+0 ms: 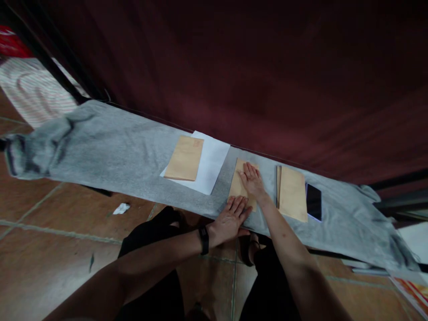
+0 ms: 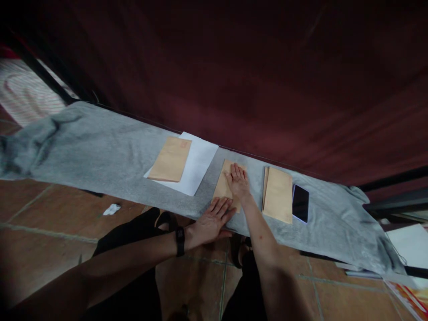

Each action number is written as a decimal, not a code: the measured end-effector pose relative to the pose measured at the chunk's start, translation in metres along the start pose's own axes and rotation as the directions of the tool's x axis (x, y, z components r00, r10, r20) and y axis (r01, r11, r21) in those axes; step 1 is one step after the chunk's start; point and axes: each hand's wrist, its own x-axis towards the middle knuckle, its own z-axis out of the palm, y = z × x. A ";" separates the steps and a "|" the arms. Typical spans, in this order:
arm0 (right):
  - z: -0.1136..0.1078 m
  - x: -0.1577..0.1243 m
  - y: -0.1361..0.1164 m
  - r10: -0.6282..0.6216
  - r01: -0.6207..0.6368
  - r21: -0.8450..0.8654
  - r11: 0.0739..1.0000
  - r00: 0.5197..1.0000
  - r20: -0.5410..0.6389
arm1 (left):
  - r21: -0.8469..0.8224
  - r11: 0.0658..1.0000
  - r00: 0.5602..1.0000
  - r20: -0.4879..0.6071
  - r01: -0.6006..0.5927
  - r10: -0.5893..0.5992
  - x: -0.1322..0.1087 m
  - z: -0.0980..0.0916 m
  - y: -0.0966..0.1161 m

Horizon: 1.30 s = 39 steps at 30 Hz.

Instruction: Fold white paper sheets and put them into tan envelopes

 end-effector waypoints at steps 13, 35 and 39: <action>-0.023 -0.056 -0.006 -0.071 0.045 0.136 0.990 0.978 0.194 | -0.035 0.999 1.000 -0.007 0.014 -0.014 0.001 -0.002 -0.001; -0.048 -0.155 -0.023 -0.049 0.020 0.169 0.985 0.985 0.167 | -0.051 0.999 1.000 0.009 0.015 -0.015 -0.009 -0.006 -0.018; -0.051 -0.173 -0.025 0.008 -0.028 0.151 0.988 0.991 0.134 | -0.026 0.998 0.998 0.002 0.061 -0.061 -0.014 -0.007 -0.020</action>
